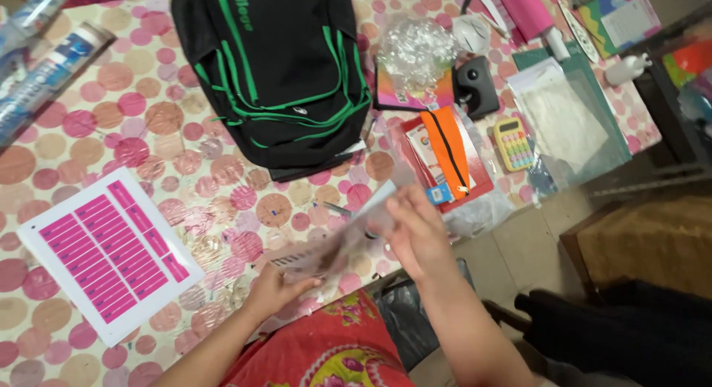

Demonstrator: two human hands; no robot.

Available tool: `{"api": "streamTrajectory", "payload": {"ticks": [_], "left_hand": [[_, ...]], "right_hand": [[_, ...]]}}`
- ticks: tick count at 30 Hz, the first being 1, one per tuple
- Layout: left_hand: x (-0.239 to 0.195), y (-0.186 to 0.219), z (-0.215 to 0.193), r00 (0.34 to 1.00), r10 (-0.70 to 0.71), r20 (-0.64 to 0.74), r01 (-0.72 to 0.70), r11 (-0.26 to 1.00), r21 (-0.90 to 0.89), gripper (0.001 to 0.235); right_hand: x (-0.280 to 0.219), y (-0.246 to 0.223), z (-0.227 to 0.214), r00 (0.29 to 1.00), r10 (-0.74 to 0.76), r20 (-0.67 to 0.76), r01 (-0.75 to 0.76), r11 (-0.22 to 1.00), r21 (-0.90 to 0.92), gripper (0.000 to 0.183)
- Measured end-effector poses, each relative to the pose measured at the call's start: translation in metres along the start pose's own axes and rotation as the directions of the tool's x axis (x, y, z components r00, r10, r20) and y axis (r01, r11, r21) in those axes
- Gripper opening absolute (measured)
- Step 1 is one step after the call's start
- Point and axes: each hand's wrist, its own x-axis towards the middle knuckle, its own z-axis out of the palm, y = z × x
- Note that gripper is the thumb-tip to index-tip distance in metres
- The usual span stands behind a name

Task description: The person uses scissors to cut a sheet of white paper and a roll of transparent plastic film on a table. They then roll up the plastic film and secure it with a rubber band. Finally, they cut a printed image from a spiral-bound notebook.

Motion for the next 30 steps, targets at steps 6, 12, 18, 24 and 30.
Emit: {"api": "streamTrajectory", "payload": {"ticks": [6, 12, 18, 24, 30], "left_hand": [[-0.032, -0.031, -0.048, 0.887, -0.452, -0.092, 0.408, 0.863, -0.297, 0.018], [-0.073, -0.109, -0.11, 0.791, -0.588, -0.166, 0.598, 0.802, 0.007, 0.022], [-0.094, -0.161, -0.12, 0.7, -0.703, -0.124, 0.714, 0.693, 0.102, 0.033], [-0.085, -0.159, -0.149, 0.702, -0.69, -0.177, 0.699, 0.62, 0.356, 0.034], [-0.118, -0.113, -0.129, 0.833, -0.31, -0.458, 0.533, 0.671, 0.515, 0.056]], "right_hand": [[0.067, 0.083, -0.08, 0.987, -0.157, 0.015, 0.132, 0.769, -0.625, 0.052], [0.084, 0.219, -0.227, 0.951, -0.141, 0.275, 0.24, -0.222, -0.945, 0.029], [0.084, 0.26, -0.257, 0.939, -0.238, 0.249, 0.11, -0.478, -0.871, 0.042], [0.109, 0.253, -0.277, 0.915, -0.327, 0.237, 0.107, -0.37, -0.923, 0.036], [0.12, 0.261, -0.29, 0.956, -0.243, 0.162, 0.031, -0.467, -0.884, 0.037]]}}
